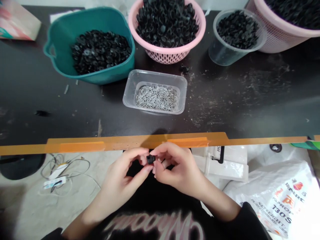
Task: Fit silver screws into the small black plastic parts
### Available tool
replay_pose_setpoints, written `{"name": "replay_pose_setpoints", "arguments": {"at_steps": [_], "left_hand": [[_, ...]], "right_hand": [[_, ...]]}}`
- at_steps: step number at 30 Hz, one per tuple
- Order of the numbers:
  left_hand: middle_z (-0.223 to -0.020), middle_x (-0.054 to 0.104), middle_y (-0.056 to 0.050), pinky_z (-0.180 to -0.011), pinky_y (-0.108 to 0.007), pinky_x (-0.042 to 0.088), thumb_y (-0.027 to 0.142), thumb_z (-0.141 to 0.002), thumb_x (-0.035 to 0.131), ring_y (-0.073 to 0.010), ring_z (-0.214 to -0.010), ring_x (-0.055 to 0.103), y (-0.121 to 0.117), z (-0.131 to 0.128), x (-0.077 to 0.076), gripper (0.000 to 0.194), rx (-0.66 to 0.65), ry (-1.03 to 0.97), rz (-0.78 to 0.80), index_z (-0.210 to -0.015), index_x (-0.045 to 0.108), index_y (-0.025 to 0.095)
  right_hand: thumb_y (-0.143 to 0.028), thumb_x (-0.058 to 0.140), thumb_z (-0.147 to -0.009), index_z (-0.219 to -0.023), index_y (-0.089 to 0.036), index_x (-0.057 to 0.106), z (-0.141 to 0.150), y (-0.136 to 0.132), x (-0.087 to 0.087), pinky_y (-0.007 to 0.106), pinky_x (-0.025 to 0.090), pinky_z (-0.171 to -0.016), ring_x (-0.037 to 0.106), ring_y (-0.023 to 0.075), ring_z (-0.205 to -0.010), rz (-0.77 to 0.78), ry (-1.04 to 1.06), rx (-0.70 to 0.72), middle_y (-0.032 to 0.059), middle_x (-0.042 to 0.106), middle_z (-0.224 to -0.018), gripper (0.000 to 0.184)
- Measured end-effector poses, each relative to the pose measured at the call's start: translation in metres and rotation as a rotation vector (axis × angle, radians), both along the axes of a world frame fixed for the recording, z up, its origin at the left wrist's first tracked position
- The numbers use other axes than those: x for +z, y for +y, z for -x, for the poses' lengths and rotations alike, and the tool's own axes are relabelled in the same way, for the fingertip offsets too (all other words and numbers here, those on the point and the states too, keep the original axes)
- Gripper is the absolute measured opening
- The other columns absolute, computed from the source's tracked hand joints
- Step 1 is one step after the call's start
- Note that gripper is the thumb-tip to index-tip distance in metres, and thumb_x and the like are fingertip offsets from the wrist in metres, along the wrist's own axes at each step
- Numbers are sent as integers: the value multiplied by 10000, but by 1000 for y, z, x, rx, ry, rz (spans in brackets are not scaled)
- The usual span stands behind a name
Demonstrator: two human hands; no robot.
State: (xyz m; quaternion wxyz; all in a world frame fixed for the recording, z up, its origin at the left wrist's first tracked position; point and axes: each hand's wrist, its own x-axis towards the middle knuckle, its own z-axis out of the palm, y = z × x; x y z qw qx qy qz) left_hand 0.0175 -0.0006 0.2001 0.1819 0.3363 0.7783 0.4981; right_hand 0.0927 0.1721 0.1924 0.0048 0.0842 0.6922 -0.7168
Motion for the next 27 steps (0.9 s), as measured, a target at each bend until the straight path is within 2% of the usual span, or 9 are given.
{"name": "replay_pose_setpoints", "arguments": {"at_steps": [3, 6, 11, 15, 20, 23, 27], "left_hand": [[-1054, 627, -34, -870, -257, 544, 119, -955, 567, -127, -967, 628, -2, -4, -2, 201, -9, 140, 23, -1134, 549, 208], [-1120, 640, -53, -949, -287, 535, 119, -960, 569, -143, -1035, 629, -5, -5, -2, 216, -25, 259, 61, -1163, 561, 195], [-1027, 662, -46, -830, -249, 568, 107, -926, 611, -130, -909, 654, -7, 0, -5, 184, -96, 248, -7, -1090, 553, 166], [-985, 669, -42, -767, -241, 574, 105, -910, 631, -131, -875, 662, -7, 3, -9, 170, -100, 212, -50, -1044, 548, 170], [-987, 671, -47, -764, -256, 578, 100, -900, 641, -135, -854, 666, -6, 2, -14, 168, -77, 216, -75, -1032, 567, 175], [-1031, 674, -37, -798, -244, 572, 116, -929, 609, -126, -911, 671, -8, 3, -17, 182, -62, -5, -67, -1085, 572, 202], [-983, 674, -41, -763, -261, 568, 213, -981, 528, -126, -852, 669, -11, 4, -22, 208, -73, -502, -84, -1189, 533, 203]], "right_hand": [[-125, 623, -850, -993, -182, 602, 1, -1, 0, 199, 581, -606, 669, 107, -633, -114, -1, -21, 15, 659, -798, 156], [-116, 615, -822, -952, -184, 604, 3, 0, 1, 209, 574, -619, 666, 113, -649, -179, -11, 22, 13, 648, -807, 148], [-97, 586, -800, -887, -169, 609, 7, 2, 2, 203, 526, -574, 638, 109, -594, -114, -115, 127, 2, 640, -717, 116], [-109, 574, -809, -881, -163, 612, 7, 0, -2, 204, 505, -568, 626, 110, -588, -48, -135, 133, 1, 639, -681, 97], [-113, 560, -815, -869, -166, 605, 7, -3, -9, 201, 498, -552, 621, 108, -585, -103, -107, 109, 6, 632, -692, 87], [-104, 556, -825, -900, -176, 603, 7, -3, -8, 194, 520, -568, 620, 101, -586, -260, -15, 83, -2, 635, -702, 115], [-70, 573, -803, -961, -189, 588, 6, -3, -8, 195, 525, -630, 647, 103, -637, -668, 222, 30, -7, 675, -753, 198]]}}
